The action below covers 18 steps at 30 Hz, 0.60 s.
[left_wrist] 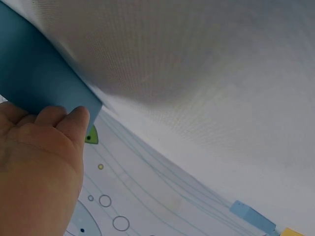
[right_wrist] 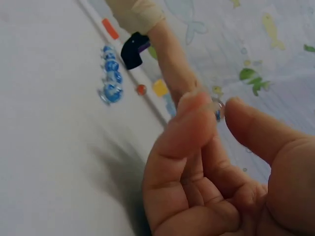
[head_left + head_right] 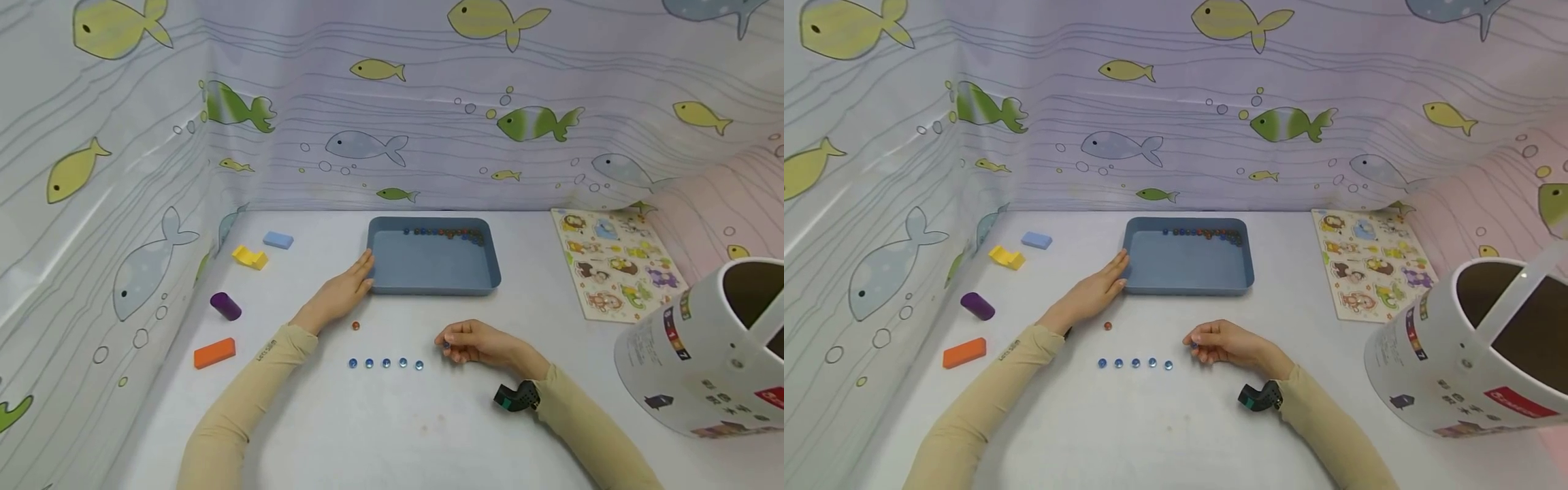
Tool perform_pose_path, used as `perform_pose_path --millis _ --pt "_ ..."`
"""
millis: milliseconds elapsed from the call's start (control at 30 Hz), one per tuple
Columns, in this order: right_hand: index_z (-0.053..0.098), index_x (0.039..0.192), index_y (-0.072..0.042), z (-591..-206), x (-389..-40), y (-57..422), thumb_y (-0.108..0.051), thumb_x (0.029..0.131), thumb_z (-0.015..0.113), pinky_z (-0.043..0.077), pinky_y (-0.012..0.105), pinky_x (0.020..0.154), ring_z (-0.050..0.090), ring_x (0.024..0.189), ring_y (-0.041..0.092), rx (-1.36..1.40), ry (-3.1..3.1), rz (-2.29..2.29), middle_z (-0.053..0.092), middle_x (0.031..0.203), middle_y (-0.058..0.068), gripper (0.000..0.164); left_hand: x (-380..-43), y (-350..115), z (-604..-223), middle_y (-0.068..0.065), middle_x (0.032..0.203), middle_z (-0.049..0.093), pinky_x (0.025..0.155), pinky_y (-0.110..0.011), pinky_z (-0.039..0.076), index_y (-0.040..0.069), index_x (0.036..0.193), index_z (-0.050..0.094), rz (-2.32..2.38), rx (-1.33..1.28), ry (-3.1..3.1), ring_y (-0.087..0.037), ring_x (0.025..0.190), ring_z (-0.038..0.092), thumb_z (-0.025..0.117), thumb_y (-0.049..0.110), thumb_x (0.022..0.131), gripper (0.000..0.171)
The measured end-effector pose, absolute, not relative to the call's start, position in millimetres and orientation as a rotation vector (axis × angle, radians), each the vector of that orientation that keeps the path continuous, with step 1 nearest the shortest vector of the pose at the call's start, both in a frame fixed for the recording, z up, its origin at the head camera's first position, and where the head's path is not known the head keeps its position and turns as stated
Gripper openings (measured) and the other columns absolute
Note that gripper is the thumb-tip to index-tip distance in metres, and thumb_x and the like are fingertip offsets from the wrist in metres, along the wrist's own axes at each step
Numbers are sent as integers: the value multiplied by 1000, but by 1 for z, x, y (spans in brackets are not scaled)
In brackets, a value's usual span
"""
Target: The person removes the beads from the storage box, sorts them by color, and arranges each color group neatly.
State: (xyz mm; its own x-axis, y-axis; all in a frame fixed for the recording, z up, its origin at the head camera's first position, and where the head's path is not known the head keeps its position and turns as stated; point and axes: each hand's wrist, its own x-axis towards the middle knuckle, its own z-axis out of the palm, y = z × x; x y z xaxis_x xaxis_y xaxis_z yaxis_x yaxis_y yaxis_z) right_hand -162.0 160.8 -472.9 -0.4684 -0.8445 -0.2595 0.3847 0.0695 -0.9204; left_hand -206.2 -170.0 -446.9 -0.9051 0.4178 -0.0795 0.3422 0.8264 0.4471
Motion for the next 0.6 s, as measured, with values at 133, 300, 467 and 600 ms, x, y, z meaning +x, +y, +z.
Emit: perform_pose_path --millis 133,300,467,600 --pt "58 114 11 -477 -153 161 -21 101 52 51 14 60 61 67 1 -571 1411 -1538 66 85 -5 35 -207 -170 -448 -6 165 1 118 -47 29 6 155 13 646 599 2841 -27 148 22 30 35 107 59" --pt "61 105 11 -475 -145 152 -21 99 57 45 15 46 54 50 2 -601 1662 -1433 61 68 -5 33 -208 -170 -449 -6 165 2 119 -46 28 6 155 14 656 596 2843 -27 149 21 30 35 107 59" --pt "65 102 -1 -472 -137 144 -21 96 62 43 19 38 50 40 4 -617 1876 -1298 57 59 -3 21 -207 -170 -448 -5 165 3 119 -46 28 7 155 15 659 584 2842 -26 149 22 31 35 106 59" --pt "65 100 -7 -472 -132 141 -21 94 64 46 24 36 52 38 6 -655 1957 -1245 58 58 -2 15 -207 -169 -448 -6 165 3 119 -46 29 6 155 15 654 589 2846 -27 148 22 31 34 106 58"
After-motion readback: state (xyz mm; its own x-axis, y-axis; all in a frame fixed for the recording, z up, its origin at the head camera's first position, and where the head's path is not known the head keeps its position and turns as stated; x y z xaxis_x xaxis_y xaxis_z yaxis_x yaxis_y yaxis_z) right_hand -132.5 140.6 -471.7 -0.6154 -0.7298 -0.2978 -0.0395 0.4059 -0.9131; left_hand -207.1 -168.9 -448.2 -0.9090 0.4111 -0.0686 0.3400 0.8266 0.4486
